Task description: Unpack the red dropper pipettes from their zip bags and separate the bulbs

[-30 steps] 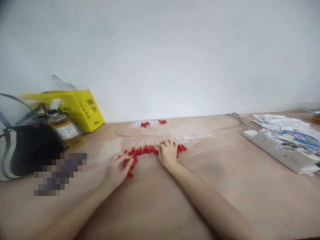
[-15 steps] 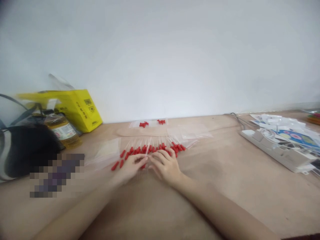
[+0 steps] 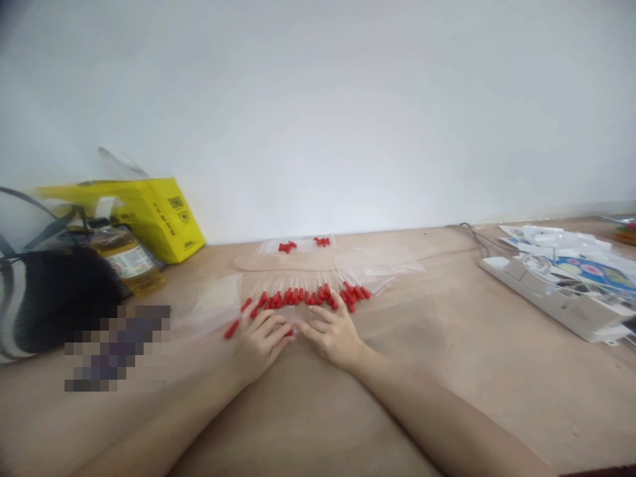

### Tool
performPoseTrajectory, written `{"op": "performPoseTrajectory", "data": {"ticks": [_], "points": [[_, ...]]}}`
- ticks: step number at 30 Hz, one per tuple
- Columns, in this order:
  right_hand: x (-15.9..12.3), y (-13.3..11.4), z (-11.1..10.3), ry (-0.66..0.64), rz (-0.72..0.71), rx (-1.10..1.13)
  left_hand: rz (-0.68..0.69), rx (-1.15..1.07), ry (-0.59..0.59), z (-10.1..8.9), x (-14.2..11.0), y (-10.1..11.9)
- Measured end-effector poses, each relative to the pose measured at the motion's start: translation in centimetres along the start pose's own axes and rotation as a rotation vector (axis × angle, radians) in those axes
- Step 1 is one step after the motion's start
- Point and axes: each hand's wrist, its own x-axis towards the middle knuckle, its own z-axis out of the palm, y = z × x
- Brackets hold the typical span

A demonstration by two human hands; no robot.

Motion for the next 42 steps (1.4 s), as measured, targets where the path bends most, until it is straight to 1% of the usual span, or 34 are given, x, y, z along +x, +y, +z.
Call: {"op": "performPoseTrajectory", "data": {"ticks": [3,7,10,15,21,23,25,27,29,31,34,36,39,42], "points": [[0.1,-0.2,-0.2,0.012,0.001,-0.009,-0.009,-0.022,0.023,0.0,-0.1,-0.1],[0.4,-0.6,-0.1,0.04,0.003,-0.041,0.012,-0.054,0.082,0.3,-0.4,-0.2],[0.4,-0.8,-0.1,0.052,-0.021,-0.056,0.035,-0.073,0.102,0.6,-0.6,-0.3],[0.2,-0.8,-0.3,0.032,-0.062,-0.084,0.096,-0.073,0.095,0.3,-0.6,-0.6],[0.1,-1.0,-0.1,0.021,-0.051,-0.068,0.111,-0.056,0.082,-0.2,-0.2,-0.6],[0.0,-0.9,-0.2,0.029,-0.047,-0.063,0.12,-0.057,0.07,-0.3,-0.3,-1.0],[-0.1,-0.6,-0.4,0.042,-0.02,-0.055,0.105,-0.046,0.061,-0.5,-0.6,-1.9],[-0.2,-0.2,-0.7,0.056,0.07,-0.05,0.021,-0.019,0.063,-0.9,-0.8,-3.1],[-0.3,0.1,-0.8,0.019,0.197,-0.037,-0.145,-0.043,0.055,-1.3,-1.0,-4.4],[-0.2,0.1,-0.6,-0.075,0.298,0.002,-0.334,-0.128,0.016,-1.6,-0.9,-5.3],[-0.2,-0.3,0.1,-0.206,0.363,0.1,-0.549,-0.243,-0.092,-2.0,-0.7,-6.0],[-0.1,-0.5,0.6,-0.235,0.381,0.153,-0.64,-0.269,-0.164,-2.2,-0.8,-6.5],[0.2,-0.8,1.1,-0.25,0.4,0.186,-0.706,-0.29,-0.296,-2.7,-1.1,-7.4],[0.8,-1.1,1.6,-0.273,0.436,0.188,-0.819,-0.382,-0.434,-3.2,-1.5,-8.0]]}}
